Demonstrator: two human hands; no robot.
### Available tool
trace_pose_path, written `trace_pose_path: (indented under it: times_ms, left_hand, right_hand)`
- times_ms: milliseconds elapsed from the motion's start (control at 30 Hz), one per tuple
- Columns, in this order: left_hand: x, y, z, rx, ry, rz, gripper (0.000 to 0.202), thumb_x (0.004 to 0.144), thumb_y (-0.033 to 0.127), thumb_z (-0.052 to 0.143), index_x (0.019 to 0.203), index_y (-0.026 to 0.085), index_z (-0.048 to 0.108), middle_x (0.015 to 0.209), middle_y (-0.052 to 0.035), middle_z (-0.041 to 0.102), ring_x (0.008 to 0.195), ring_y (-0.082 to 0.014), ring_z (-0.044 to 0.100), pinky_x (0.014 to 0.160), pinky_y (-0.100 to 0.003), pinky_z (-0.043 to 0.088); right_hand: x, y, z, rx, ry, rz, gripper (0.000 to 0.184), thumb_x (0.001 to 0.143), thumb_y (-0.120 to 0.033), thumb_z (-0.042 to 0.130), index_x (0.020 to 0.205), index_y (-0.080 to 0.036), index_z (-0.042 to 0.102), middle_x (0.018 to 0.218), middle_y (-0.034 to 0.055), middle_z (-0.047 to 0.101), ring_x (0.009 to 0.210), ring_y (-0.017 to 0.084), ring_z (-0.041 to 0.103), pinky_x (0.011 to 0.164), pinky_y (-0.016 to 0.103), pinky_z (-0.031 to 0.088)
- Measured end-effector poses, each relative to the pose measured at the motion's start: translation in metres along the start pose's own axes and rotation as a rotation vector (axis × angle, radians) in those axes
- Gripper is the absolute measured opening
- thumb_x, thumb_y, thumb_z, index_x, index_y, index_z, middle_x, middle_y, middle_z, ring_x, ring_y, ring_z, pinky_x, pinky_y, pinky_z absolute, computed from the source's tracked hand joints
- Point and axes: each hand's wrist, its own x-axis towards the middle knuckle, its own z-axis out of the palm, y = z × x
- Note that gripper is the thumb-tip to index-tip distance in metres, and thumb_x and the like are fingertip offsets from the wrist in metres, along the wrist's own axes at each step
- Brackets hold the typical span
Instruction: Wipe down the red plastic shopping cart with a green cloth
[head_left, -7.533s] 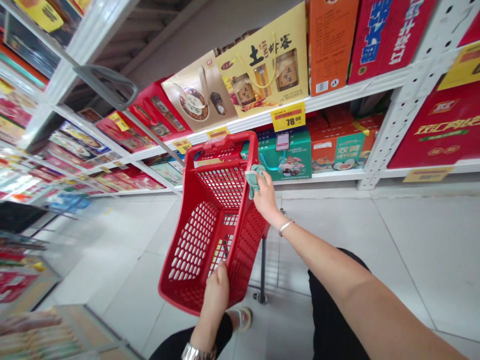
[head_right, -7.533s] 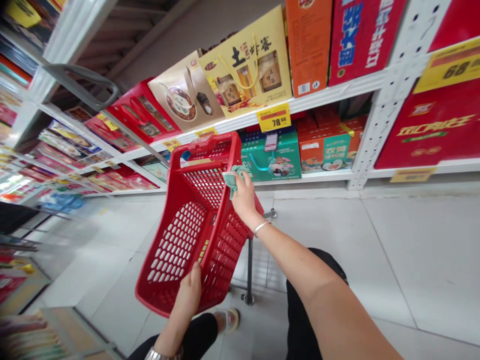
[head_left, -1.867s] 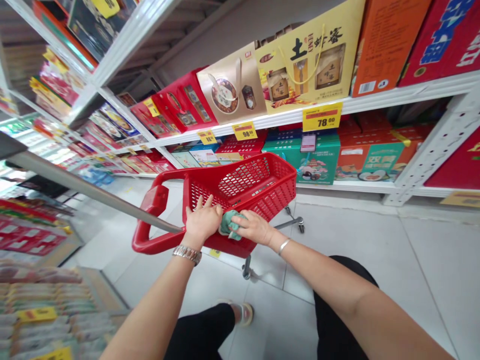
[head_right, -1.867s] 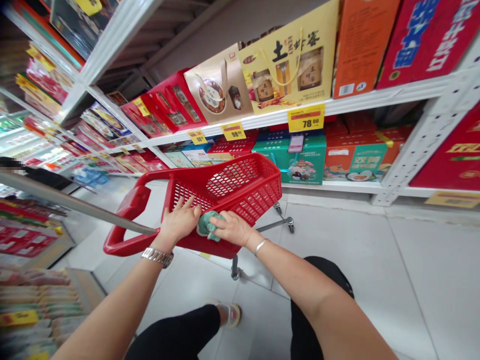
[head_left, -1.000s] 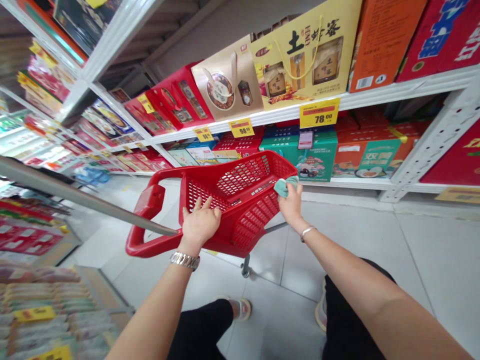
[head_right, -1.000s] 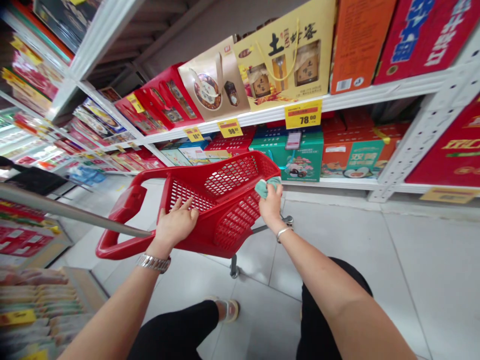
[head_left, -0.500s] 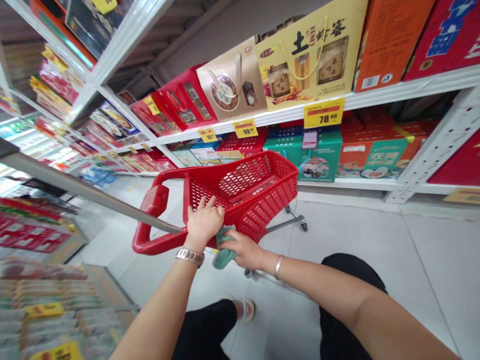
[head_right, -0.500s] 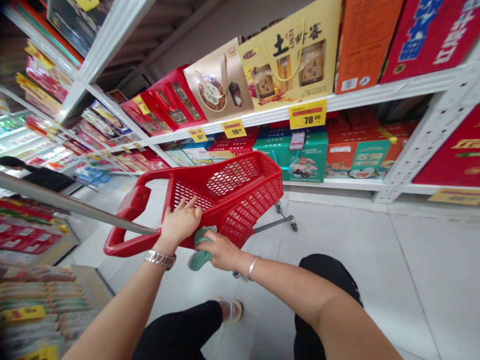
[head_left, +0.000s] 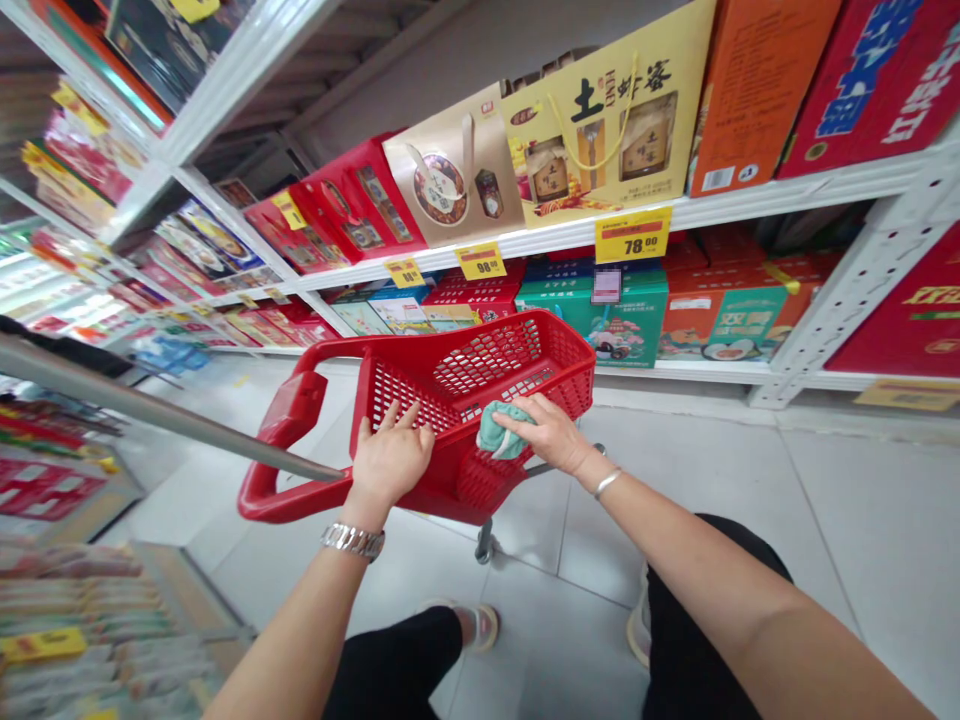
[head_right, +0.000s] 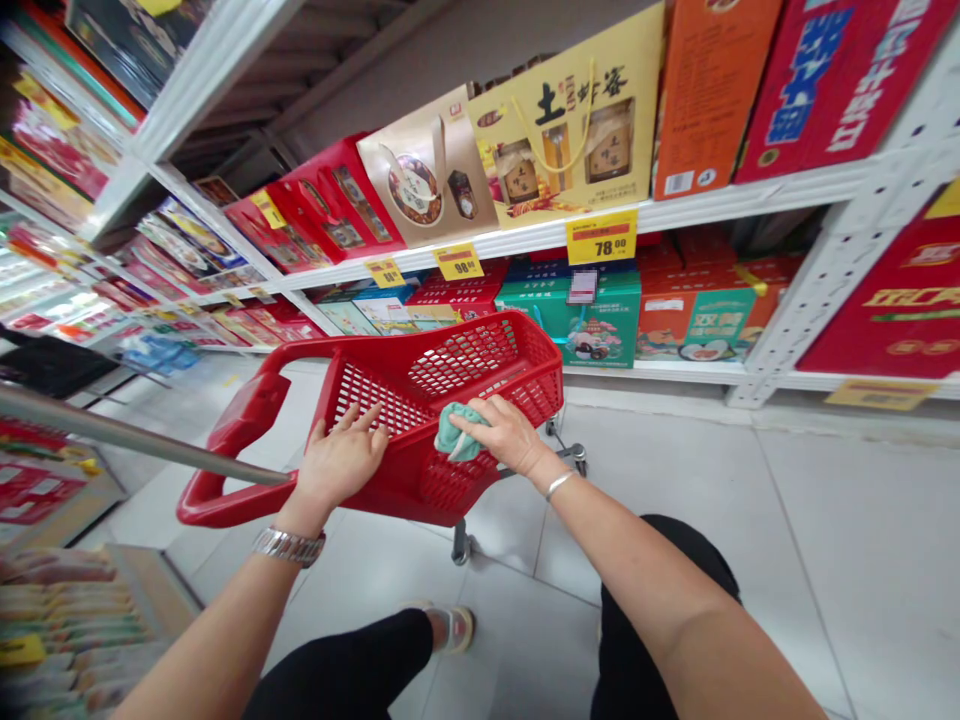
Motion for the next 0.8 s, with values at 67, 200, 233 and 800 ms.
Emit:
trace_pose_path:
  times_ms: [67,200,233,800]
  left_hand:
    - [-0.001,0.0,0.001,-0.013,0.016,-0.002,0.052,0.097,0.029,0.028,0.106,0.02,0.079,0.15,-0.0056,0.053,0.144,-0.0359,0.043,0.115,-0.064,0.033]
    - [-0.001,0.0,0.0,-0.029,0.024,0.001,0.051,0.096,0.029,0.03,0.107,0.021,0.079,0.15,-0.0063,0.054,0.144,-0.0367,0.042,0.115,-0.066,0.033]
    - [-0.001,0.0,0.0,-0.027,0.021,-0.002,0.051,0.096,0.029,0.03,0.107,0.021,0.079,0.15,-0.0065,0.054,0.144,-0.0362,0.042,0.115,-0.065,0.032]
    - [0.003,0.002,-0.001,0.013,-0.014,-0.032,0.051,0.098,0.03,0.028,0.105,0.021,0.078,0.151,-0.0048,0.052,0.144,-0.0329,0.043,0.115,-0.061,0.035]
  right_hand:
    - [-0.01,0.02,-0.01,0.017,0.033,0.144,0.057,0.087,-0.002,0.05,0.132,-0.033,0.066,0.124,0.0071,0.062,0.105,0.021,0.056,0.099,0.04,0.052]
    - [-0.027,0.068,-0.035,0.031,0.23,0.521,0.06,0.073,-0.004,0.05,0.126,-0.023,0.07,0.121,0.0106,0.058,0.111,0.025,0.058,0.104,0.044,0.049]
    - [-0.031,0.08,-0.041,0.02,0.301,0.621,0.06,0.072,-0.005,0.049,0.125,-0.021,0.07,0.12,0.0113,0.058,0.111,0.025,0.059,0.105,0.045,0.048]
    - [0.001,0.089,-0.007,0.053,0.424,0.977,0.066,0.081,-0.043,0.065,0.139,-0.015,0.051,0.145,0.0229,0.039,0.14,0.035,0.035,0.113,0.055,0.034]
